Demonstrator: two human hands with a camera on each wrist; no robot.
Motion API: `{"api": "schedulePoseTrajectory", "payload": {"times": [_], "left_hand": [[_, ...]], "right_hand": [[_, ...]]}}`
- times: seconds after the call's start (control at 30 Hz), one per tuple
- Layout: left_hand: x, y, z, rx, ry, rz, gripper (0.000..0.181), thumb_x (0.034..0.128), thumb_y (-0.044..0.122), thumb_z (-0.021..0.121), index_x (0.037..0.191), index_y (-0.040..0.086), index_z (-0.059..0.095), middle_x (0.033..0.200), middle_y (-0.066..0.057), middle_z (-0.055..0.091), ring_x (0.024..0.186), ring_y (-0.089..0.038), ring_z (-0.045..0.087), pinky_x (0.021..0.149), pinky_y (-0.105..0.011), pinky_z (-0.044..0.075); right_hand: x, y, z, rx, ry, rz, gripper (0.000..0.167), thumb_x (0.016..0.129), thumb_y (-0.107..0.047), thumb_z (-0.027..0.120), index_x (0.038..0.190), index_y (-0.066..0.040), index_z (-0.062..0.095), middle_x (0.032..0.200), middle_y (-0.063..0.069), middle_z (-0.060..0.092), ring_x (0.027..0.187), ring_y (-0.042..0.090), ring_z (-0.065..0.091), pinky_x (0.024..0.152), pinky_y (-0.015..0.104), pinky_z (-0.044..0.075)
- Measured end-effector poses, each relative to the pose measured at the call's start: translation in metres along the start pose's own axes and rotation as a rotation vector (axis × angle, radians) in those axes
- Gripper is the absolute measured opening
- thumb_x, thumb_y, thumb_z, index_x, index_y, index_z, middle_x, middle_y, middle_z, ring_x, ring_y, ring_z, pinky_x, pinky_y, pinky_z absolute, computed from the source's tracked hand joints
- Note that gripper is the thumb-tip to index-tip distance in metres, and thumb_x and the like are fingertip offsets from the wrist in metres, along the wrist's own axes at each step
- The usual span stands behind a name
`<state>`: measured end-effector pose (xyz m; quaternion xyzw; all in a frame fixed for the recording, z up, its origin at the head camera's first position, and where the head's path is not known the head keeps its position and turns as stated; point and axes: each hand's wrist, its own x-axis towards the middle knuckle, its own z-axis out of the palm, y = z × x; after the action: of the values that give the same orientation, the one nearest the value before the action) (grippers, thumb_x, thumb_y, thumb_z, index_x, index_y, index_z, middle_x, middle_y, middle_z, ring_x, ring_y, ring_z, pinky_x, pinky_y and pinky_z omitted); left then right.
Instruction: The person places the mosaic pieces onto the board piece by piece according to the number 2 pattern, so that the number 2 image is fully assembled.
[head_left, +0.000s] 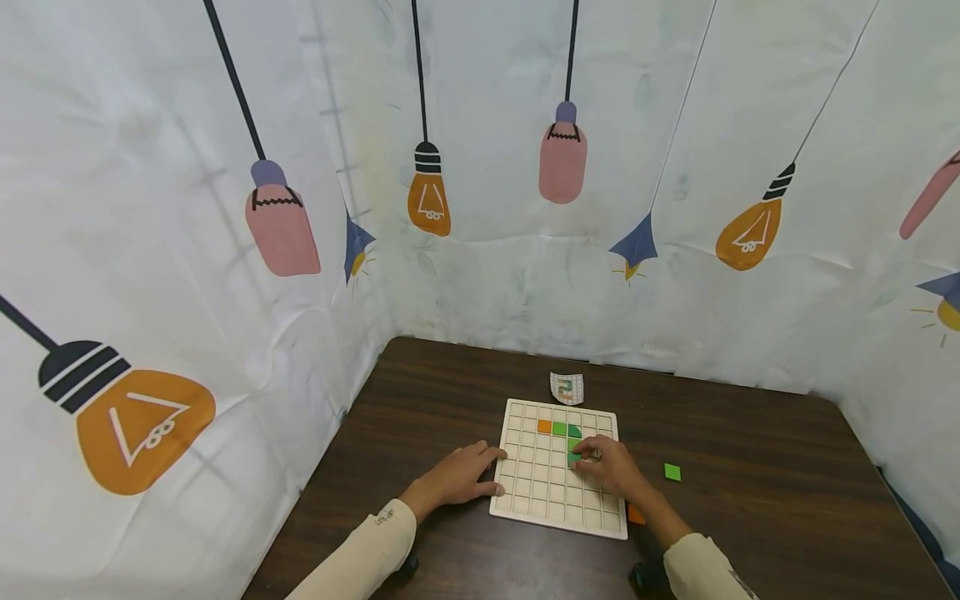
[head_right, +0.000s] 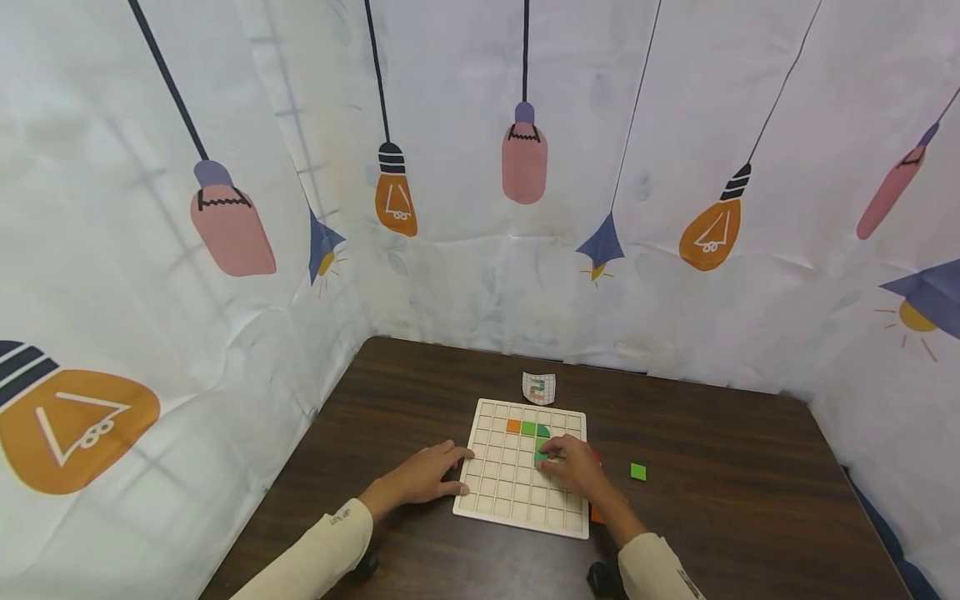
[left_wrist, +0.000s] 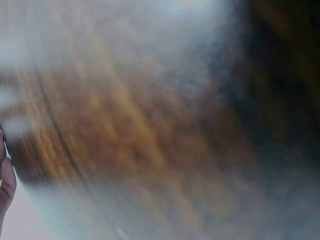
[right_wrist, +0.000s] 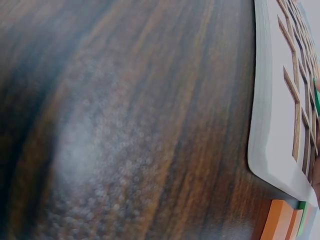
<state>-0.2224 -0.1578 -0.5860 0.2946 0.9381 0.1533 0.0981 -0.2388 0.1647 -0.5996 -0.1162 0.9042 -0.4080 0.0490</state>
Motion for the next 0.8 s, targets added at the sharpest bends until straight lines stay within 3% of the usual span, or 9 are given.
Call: {"api": "schedulePoseTrajectory", "payload": {"times": [0.8], "left_hand": [[0.0006, -0.0011, 0.0010, 0.004, -0.002, 0.002, 0.061, 0.0922, 0.058, 0.064, 0.142, 0.025, 0.052, 0.101, 0.008, 0.053, 0.082, -0.005, 0.046, 0.083, -0.033, 0.043]], "right_hand": [[0.0008, -0.0018, 0.0007, -0.018, 0.007, 0.004, 0.013, 0.084, -0.018, 0.082, 0.095, -0.014, 0.077, 0.091, -0.004, 0.066, 0.085, 0.011, 0.058, 0.075, 0.031, 0.048]]}}
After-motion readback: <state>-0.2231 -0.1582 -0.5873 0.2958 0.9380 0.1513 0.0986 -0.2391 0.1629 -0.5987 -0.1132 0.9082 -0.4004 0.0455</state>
